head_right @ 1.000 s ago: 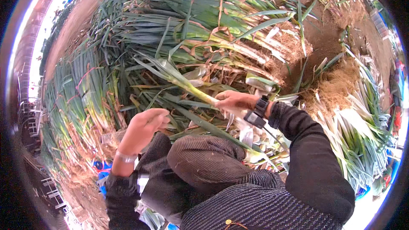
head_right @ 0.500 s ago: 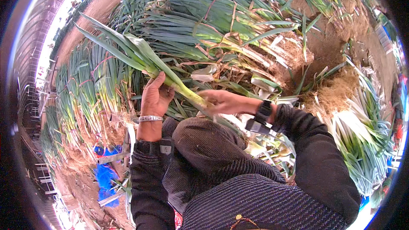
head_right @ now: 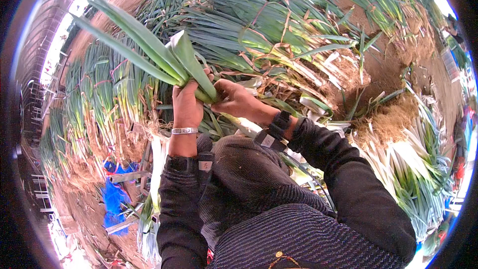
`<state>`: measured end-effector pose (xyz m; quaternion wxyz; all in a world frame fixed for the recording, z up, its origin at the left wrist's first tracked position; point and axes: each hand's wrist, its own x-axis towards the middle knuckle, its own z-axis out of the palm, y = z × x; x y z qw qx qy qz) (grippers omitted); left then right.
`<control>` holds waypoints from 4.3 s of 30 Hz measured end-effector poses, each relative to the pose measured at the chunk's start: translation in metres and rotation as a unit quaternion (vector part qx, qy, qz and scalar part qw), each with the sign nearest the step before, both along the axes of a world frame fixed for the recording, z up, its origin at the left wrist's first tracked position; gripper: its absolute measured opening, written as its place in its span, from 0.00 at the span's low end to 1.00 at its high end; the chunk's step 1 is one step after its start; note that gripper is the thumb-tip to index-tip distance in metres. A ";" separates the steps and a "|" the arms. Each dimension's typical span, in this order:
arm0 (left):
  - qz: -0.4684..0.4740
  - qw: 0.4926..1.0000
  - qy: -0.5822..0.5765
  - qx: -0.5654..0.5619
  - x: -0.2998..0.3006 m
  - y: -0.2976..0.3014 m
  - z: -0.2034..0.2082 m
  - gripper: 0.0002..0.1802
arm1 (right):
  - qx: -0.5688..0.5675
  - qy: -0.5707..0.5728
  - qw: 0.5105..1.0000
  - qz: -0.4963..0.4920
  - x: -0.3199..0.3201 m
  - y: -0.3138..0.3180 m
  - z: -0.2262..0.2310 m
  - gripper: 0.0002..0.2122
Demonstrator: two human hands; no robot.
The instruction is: Cleaning and organizing harvested leeks by stripping outer leaves and placing them on a metal stand.
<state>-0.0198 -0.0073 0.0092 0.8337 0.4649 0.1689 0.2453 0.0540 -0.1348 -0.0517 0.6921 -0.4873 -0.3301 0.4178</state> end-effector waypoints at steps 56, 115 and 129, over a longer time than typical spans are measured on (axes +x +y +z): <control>0.101 0.988 0.113 0.038 0.005 0.068 -0.025 0.24 | 0.048 0.126 0.991 0.016 -0.017 -0.060 0.077 0.14; 0.101 0.983 0.145 0.058 0.002 0.039 0.006 0.28 | -0.152 -0.354 0.922 -0.043 0.024 0.027 0.009 0.06; -0.048 0.994 -0.101 -0.006 -0.006 0.043 0.007 0.18 | -0.138 -0.096 0.985 -0.038 0.025 0.011 0.022 0.06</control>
